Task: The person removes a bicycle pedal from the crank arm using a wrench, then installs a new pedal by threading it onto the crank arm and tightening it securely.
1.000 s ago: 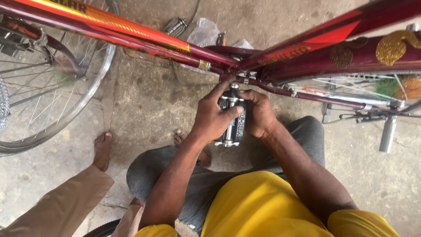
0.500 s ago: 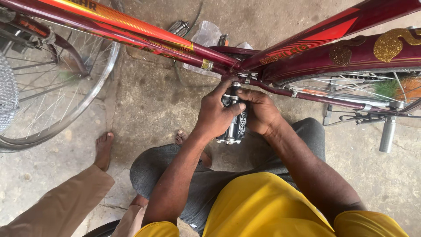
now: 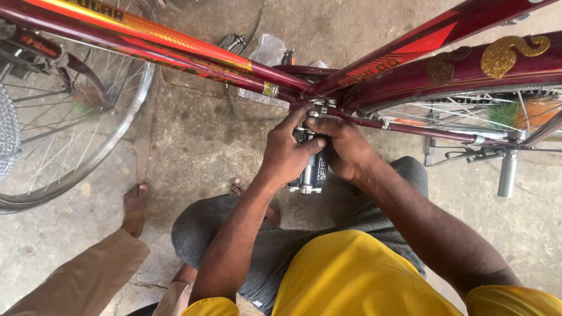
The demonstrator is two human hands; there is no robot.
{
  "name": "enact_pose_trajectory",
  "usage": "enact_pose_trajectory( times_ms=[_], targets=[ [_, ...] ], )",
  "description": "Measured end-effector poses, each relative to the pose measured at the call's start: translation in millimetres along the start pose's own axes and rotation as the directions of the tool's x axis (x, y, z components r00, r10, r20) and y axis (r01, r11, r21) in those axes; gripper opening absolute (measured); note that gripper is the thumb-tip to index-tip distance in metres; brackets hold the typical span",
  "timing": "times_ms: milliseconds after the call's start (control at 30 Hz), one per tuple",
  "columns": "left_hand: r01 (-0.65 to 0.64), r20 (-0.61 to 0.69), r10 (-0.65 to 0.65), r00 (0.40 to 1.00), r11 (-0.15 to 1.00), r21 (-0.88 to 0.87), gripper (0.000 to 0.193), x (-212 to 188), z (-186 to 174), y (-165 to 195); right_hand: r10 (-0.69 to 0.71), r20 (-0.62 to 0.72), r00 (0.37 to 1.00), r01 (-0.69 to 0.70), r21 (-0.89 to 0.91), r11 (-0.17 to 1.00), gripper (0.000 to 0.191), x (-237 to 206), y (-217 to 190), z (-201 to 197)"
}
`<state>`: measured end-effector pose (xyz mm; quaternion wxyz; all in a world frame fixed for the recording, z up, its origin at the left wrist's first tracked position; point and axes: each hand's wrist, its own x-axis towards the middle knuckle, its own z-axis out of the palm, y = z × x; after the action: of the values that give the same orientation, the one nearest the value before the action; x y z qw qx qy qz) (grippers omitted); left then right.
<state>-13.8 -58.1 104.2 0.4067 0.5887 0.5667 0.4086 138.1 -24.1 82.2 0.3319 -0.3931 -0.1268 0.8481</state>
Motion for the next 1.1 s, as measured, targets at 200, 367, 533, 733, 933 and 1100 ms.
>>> enact_pose_trajectory(
  times_ms=[200, 367, 533, 733, 933, 1100],
  targets=[
    [0.124, 0.022, -0.122, 0.992, 0.988, -0.094, 0.074, -2.9, -0.8, 5.6, 0.058, 0.111, 0.992, -0.070, 0.108, 0.992, 0.028, -1.6, 5.3, -11.3],
    [0.034, 0.003, -0.034, 0.999, 0.997, -0.070, 0.071, -4.6, 1.4, 0.9, -0.040, 0.098, 0.994, 0.031, 0.085, 0.996, 0.023, 14.6, 8.9, -19.2],
    [-0.011, -0.008, 0.011, 1.000, 1.000, 0.015, 0.073, -3.4, 0.1, -1.5, -0.081, 0.043, 0.996, 0.079, 0.049, 0.996, 0.020, 16.1, 10.2, -6.1],
    [0.118, 0.026, -0.117, 0.993, 0.990, -0.073, 0.076, -3.3, 1.8, 3.8, 0.032, 0.043, 0.999, -0.033, 0.019, 0.999, 0.033, -1.4, 2.1, -5.9],
    [0.138, 0.040, -0.135, 0.990, 0.987, -0.087, 0.073, -1.8, 0.1, 6.0, -0.022, 0.106, 0.994, 0.015, 0.072, 0.997, 0.024, 13.1, 5.2, -18.8],
    [0.053, -0.001, -0.053, 0.999, 0.997, -0.051, 0.071, 0.4, -2.1, 7.2, 0.003, 0.013, 1.000, -0.005, 0.101, 0.995, 0.019, 18.2, 11.1, -12.7]
  ],
)
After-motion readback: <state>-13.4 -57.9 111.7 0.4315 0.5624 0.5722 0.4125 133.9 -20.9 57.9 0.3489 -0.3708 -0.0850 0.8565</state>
